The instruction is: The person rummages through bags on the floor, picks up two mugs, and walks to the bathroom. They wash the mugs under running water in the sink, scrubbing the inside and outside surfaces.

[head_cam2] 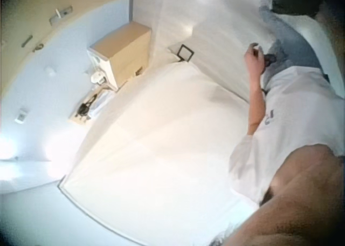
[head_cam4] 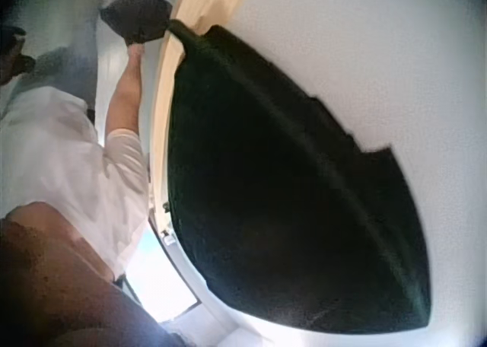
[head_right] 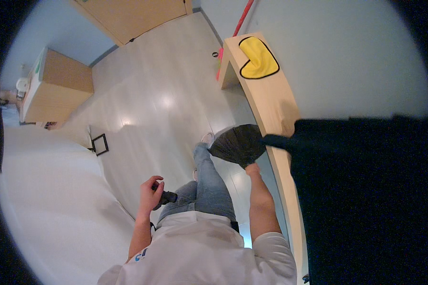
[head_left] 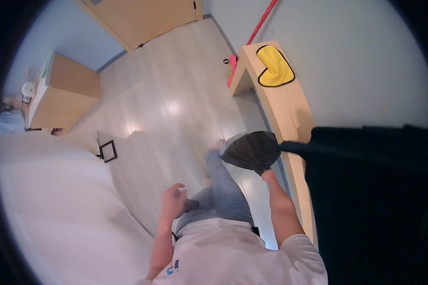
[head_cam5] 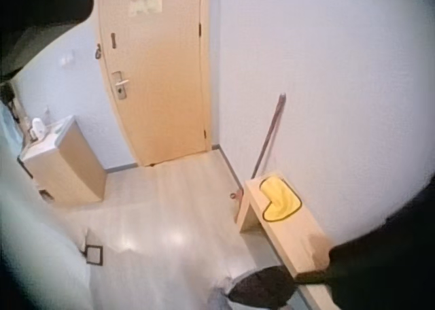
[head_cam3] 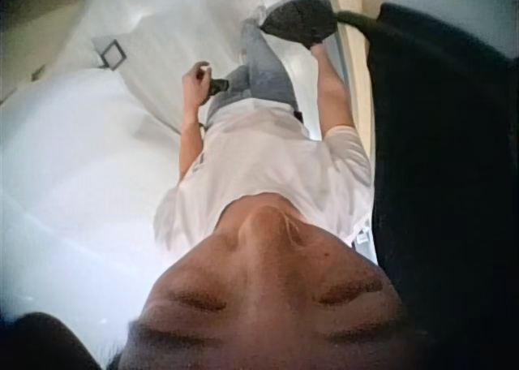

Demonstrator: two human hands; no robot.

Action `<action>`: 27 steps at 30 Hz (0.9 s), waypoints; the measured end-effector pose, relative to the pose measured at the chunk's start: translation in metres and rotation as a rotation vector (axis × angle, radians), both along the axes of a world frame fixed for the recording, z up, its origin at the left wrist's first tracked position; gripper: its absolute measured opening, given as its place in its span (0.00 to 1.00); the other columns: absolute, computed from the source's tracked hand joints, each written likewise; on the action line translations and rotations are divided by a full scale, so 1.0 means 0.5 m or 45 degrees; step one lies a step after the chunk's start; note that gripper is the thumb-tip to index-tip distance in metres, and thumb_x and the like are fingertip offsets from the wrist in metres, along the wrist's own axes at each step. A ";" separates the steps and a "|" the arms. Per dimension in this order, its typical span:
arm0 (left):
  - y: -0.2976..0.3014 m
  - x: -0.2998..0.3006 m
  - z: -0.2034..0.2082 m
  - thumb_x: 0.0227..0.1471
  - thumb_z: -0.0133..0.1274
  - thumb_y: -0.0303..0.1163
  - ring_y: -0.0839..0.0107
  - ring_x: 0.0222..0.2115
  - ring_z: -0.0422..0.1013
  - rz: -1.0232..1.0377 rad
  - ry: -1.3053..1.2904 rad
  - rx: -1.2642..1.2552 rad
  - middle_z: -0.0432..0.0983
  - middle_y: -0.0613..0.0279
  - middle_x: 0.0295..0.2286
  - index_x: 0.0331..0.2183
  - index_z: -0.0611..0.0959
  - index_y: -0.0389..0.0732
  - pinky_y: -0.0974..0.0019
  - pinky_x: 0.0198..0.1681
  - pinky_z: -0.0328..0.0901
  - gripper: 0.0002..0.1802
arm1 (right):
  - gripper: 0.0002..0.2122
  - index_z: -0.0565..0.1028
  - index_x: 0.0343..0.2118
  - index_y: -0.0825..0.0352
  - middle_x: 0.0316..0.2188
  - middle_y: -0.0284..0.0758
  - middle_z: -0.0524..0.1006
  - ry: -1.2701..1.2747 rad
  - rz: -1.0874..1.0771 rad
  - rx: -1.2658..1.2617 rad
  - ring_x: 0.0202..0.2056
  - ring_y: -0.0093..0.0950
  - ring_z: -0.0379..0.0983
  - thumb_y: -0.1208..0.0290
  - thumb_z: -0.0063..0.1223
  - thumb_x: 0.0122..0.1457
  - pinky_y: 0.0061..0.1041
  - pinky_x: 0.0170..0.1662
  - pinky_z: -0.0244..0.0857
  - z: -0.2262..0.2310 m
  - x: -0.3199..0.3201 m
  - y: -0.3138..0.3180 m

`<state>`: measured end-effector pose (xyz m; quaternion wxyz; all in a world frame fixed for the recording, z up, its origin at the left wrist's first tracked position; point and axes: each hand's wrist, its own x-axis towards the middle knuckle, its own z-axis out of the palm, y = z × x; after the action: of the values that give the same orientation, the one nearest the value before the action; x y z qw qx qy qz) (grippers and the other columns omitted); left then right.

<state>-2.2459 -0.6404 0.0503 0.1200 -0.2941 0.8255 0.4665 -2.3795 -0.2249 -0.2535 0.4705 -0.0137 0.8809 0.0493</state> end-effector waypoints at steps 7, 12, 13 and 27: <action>-0.064 -0.259 -0.014 0.47 0.54 0.26 0.74 0.17 0.67 -0.112 -0.055 -0.077 0.72 0.60 0.16 0.34 0.79 0.38 0.71 0.23 0.63 0.08 | 0.17 0.72 0.45 0.63 0.45 0.46 0.73 -0.008 -0.403 -0.129 0.47 0.44 0.69 0.62 0.45 0.54 0.36 0.47 0.66 -0.021 -0.158 -0.133; -0.093 -0.392 -0.025 0.46 0.53 0.28 0.69 0.19 0.69 -0.219 -0.110 -0.009 0.73 0.58 0.17 0.34 0.79 0.39 0.68 0.25 0.64 0.09 | 0.20 0.74 0.42 0.65 0.39 0.46 0.75 0.397 -0.075 -0.310 0.41 0.42 0.72 0.59 0.59 0.48 0.35 0.45 0.66 -0.032 -0.232 -0.195; -0.104 -0.407 -0.040 0.46 0.53 0.30 0.63 0.21 0.71 -0.237 -0.162 0.034 0.74 0.54 0.19 0.35 0.79 0.40 0.65 0.27 0.65 0.10 | 0.18 0.75 0.40 0.65 0.37 0.46 0.76 0.497 -0.286 -0.435 0.40 0.42 0.73 0.60 0.59 0.48 0.35 0.44 0.66 -0.048 -0.242 -0.214; -0.043 -0.682 -0.520 0.43 0.58 0.35 0.51 0.30 0.74 -1.373 -0.443 0.165 0.76 0.46 0.27 0.60 0.49 0.54 0.54 0.35 0.68 0.48 | 0.12 0.76 0.34 0.64 0.32 0.43 0.77 0.400 -0.596 -0.730 0.37 0.42 0.73 0.71 0.60 0.43 0.35 0.42 0.67 0.002 -0.214 -0.391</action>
<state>-2.5870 -0.6620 -0.2097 0.4931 0.1043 0.7966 0.3338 -2.4866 -0.4204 -0.2523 0.3057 0.0643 0.8994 -0.3057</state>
